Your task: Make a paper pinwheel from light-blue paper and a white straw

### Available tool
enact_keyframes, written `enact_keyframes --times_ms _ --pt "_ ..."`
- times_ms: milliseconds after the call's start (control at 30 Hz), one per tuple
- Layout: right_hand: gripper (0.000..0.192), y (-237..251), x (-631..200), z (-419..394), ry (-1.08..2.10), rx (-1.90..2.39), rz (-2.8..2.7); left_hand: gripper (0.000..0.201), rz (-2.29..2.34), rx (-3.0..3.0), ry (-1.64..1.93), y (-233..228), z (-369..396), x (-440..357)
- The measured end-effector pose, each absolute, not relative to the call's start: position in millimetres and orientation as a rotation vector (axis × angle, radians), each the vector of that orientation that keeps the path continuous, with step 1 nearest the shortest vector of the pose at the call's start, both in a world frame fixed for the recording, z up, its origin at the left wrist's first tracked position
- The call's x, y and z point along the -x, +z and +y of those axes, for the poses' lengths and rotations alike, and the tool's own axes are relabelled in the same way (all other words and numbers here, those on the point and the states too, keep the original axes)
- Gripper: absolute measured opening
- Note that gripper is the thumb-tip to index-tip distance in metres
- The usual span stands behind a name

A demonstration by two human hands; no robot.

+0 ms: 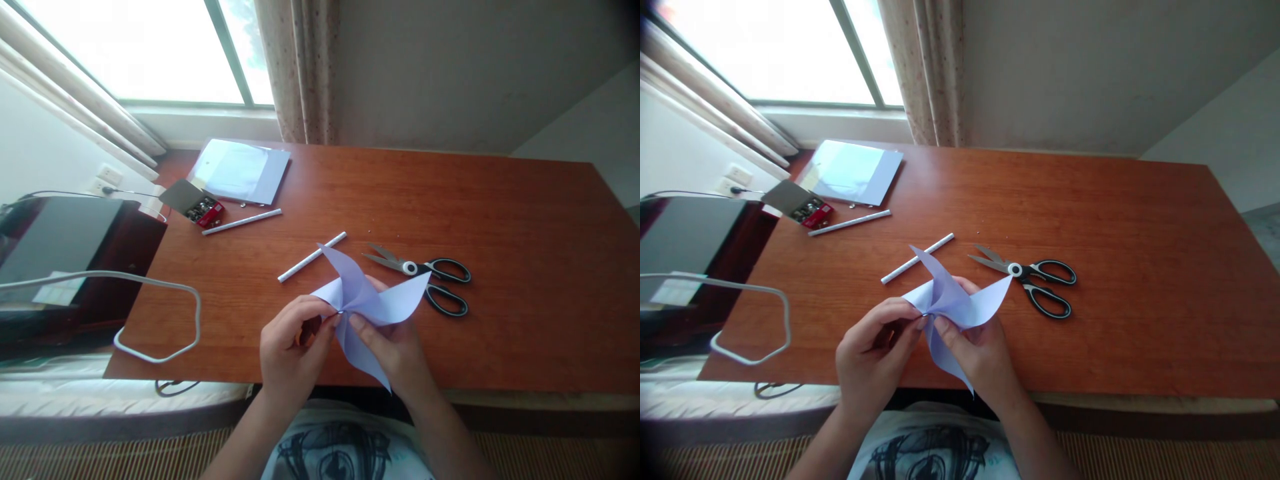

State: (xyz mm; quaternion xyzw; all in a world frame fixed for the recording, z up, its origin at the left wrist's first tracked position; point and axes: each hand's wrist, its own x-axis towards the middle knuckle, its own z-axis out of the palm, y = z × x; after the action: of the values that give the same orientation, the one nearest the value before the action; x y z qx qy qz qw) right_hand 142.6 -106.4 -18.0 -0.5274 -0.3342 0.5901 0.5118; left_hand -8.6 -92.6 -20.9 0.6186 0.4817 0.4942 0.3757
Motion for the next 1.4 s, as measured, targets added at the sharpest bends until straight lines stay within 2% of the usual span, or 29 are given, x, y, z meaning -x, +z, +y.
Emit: enact_keyframes --times_ms 233,467,600,733,900,1400 --pt "0.044 -23.4 -144.0 -107.4 1.301 1.324 -0.887 0.014 1.187 -1.568 1.253 -21.6 -94.1 5.0" --pt "0.043 -23.5 -140.9 -108.2 1.358 1.334 -0.804 0.013 1.259 -1.426 1.315 -25.4 -100.6 0.3" --pt "0.044 -23.6 -140.4 -108.7 1.37 1.32 -0.804 0.019 1.302 -1.322 1.37 -27.3 -104.9 -3.4" --pt "0.044 -23.0 -141.1 -108.7 1.375 1.299 -0.82 0.031 1.223 -1.471 1.356 -25.8 -103.6 -1.2" --pt "0.046 -20.7 -142.2 -108.4 1.355 1.335 -0.876 0.024 1.141 -1.595 1.292 -21.8 -100.5 4.6" --pt "0.058 -16.9 -139.3 -109.9 1.408 1.33 -0.815 0.009 1.236 -1.245 1.251 -16.2 -104.5 -0.2"
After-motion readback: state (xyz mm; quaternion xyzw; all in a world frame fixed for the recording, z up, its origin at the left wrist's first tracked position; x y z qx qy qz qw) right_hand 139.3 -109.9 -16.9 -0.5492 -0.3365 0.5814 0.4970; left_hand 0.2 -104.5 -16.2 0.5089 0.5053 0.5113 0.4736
